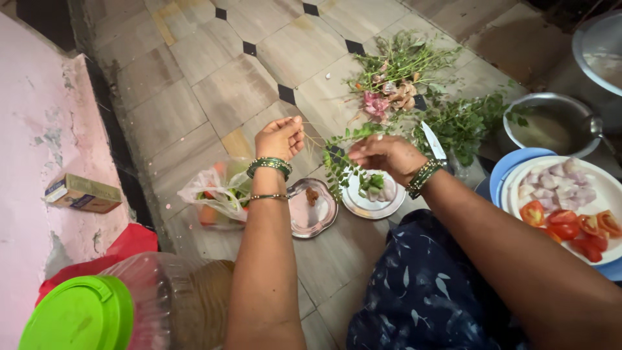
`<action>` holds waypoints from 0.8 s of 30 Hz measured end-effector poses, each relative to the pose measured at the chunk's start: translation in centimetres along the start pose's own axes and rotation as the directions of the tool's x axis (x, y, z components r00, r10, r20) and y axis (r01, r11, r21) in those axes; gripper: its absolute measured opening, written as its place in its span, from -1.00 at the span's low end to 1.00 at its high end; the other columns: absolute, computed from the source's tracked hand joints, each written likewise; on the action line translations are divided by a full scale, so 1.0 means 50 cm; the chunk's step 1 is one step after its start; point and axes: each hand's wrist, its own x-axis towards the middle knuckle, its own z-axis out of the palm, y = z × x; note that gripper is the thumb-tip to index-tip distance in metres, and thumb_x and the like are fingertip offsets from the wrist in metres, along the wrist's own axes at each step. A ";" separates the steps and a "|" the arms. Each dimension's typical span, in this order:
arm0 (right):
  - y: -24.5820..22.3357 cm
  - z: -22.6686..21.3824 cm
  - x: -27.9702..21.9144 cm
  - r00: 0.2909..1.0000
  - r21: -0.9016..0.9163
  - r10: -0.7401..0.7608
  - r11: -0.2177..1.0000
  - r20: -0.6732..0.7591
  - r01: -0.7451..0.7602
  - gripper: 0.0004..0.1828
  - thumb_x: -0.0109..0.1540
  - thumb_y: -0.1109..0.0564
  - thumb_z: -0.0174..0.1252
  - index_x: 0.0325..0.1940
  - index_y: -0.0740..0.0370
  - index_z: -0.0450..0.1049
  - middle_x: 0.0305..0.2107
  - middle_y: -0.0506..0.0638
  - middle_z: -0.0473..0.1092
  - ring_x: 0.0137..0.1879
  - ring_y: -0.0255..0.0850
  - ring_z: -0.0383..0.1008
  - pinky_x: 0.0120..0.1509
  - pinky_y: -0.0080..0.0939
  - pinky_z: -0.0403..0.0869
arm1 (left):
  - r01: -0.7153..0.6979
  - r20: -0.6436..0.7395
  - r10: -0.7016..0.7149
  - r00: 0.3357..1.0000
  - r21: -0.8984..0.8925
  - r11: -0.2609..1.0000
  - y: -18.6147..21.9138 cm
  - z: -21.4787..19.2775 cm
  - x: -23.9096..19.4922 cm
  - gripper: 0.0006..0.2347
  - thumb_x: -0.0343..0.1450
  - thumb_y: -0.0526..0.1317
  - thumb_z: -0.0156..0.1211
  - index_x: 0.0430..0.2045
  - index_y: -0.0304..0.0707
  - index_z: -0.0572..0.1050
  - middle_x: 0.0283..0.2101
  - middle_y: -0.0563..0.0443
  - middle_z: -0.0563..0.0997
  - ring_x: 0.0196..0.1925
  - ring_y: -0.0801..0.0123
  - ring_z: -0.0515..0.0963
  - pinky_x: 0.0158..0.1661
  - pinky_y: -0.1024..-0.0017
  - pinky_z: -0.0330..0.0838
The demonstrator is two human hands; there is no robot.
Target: The person cuts a tomato and onion by hand, peels garlic cloves, and removes leaves from sprigs of curry leaves.
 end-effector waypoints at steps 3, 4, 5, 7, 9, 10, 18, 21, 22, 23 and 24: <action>-0.031 0.046 -0.023 0.988 -0.164 0.068 0.985 0.139 -0.044 -0.50 0.19 0.15 0.14 0.22 0.35 0.48 0.03 0.10 0.53 0.06 -0.18 0.46 0.15 -0.19 0.40 | 0.049 0.063 -0.045 0.997 -0.068 0.996 -0.013 0.018 0.004 -0.87 0.35 -0.26 0.40 -0.36 -0.22 0.54 -0.44 0.07 0.65 -0.50 0.51 0.60 -0.48 0.51 0.52; -0.038 0.063 -0.027 0.981 -0.154 0.013 0.988 0.193 0.017 -0.46 0.17 0.18 0.15 0.24 0.37 0.46 0.01 0.12 0.52 0.07 -0.18 0.46 0.20 -0.20 0.39 | 0.047 0.065 -0.043 0.997 -0.067 0.997 -0.019 0.023 0.004 -0.87 0.35 -0.26 0.40 -0.36 -0.22 0.54 -0.44 0.07 0.65 -0.50 0.51 0.60 -0.48 0.51 0.52; -0.044 0.076 -0.030 0.968 -0.142 -0.041 0.987 0.247 0.078 -0.43 0.15 0.21 0.16 0.27 0.40 0.44 0.00 0.14 0.50 0.09 -0.18 0.46 0.25 -0.20 0.37 | 0.054 0.083 -0.046 0.996 -0.093 0.994 -0.025 0.028 0.003 -0.87 0.34 -0.27 0.41 -0.36 -0.23 0.54 -0.44 0.07 0.65 -0.50 0.49 0.60 -0.48 0.49 0.52; -0.055 0.093 -0.040 0.963 -0.099 -0.064 0.991 0.262 0.093 -0.44 0.14 0.21 0.13 0.25 0.39 0.44 -0.01 0.10 0.53 0.09 -0.21 0.49 0.27 -0.26 0.39 | 0.059 0.100 -0.047 0.994 -0.119 0.991 -0.034 0.036 0.001 -0.86 0.34 -0.27 0.41 -0.36 -0.23 0.54 -0.44 0.06 0.64 -0.50 0.47 0.61 -0.48 0.47 0.52; -0.063 0.106 -0.050 0.957 -0.055 -0.085 0.993 0.276 0.104 -0.45 0.14 0.21 0.09 0.23 0.39 0.43 -0.01 0.05 0.57 0.10 -0.24 0.53 0.28 -0.31 0.40 | 0.058 0.098 -0.048 0.994 -0.108 0.992 -0.041 0.042 -0.003 -0.85 0.34 -0.28 0.42 -0.34 -0.25 0.56 -0.43 0.05 0.65 -0.50 0.47 0.61 -0.48 0.48 0.51; -0.066 0.111 -0.054 0.974 -0.077 -0.044 0.995 0.222 0.062 -0.50 0.16 0.20 0.11 0.18 0.41 0.47 -0.11 0.05 0.58 -0.01 -0.23 0.54 0.17 -0.28 0.45 | 0.056 0.097 -0.046 0.994 -0.109 0.992 -0.043 0.045 -0.006 -0.85 0.34 -0.28 0.42 -0.34 -0.25 0.56 -0.43 0.05 0.65 -0.50 0.47 0.61 -0.48 0.48 0.51; -0.012 0.085 -0.024 0.995 -0.383 0.009 0.923 0.096 0.028 -0.68 0.23 0.20 0.09 -0.02 0.28 0.67 -0.45 0.02 0.41 -0.33 -0.21 0.38 -0.24 -0.24 0.38 | 0.045 0.034 -0.042 0.999 -0.094 0.995 -0.045 0.076 -0.036 -0.85 0.34 -0.27 0.42 -0.36 -0.29 0.56 -0.46 0.05 0.63 -0.53 0.48 0.57 -0.50 0.49 0.50; 0.036 0.044 0.007 0.984 -0.583 -0.088 0.796 0.154 0.162 -0.73 0.30 0.16 0.02 -0.35 0.41 0.50 -0.49 0.11 0.47 -0.35 -0.11 0.54 -0.22 -0.16 0.50 | 0.029 0.031 -0.026 0.999 -0.106 0.994 -0.048 0.076 -0.035 -0.86 0.34 -0.28 0.42 -0.36 -0.29 0.55 -0.47 0.04 0.63 -0.52 0.47 0.59 -0.49 0.49 0.52; 0.048 0.034 0.015 0.918 -0.781 -0.304 0.497 0.253 0.380 -0.79 0.26 0.17 0.03 -0.30 0.33 0.54 -0.46 0.12 0.47 -0.31 -0.08 0.52 -0.18 -0.14 0.50 | 0.028 0.030 -0.025 0.999 -0.107 0.994 -0.049 0.074 -0.032 -0.86 0.34 -0.28 0.42 -0.36 -0.29 0.55 -0.47 0.04 0.63 -0.52 0.47 0.59 -0.49 0.49 0.52; 0.057 0.029 0.021 0.793 -0.859 -0.449 0.102 0.410 0.502 -0.80 0.22 0.17 0.04 -0.26 0.25 0.59 -0.42 0.13 0.47 -0.27 -0.05 0.50 -0.14 -0.12 0.49 | 0.013 0.042 -0.007 0.999 -0.124 0.992 -0.049 0.072 -0.029 -0.86 0.34 -0.29 0.42 -0.37 -0.31 0.55 -0.47 0.03 0.63 -0.53 0.46 0.59 -0.49 0.49 0.52; 0.064 0.028 0.023 0.793 -0.858 -0.449 0.101 0.412 0.503 -0.80 0.22 0.17 0.04 -0.26 0.25 0.59 -0.42 0.13 0.47 -0.27 -0.05 0.50 -0.14 -0.12 0.49 | -0.003 0.053 0.010 0.999 -0.142 0.990 -0.050 0.070 -0.025 -0.85 0.33 -0.30 0.42 -0.39 -0.33 0.55 -0.47 0.02 0.63 -0.53 0.45 0.60 -0.49 0.48 0.51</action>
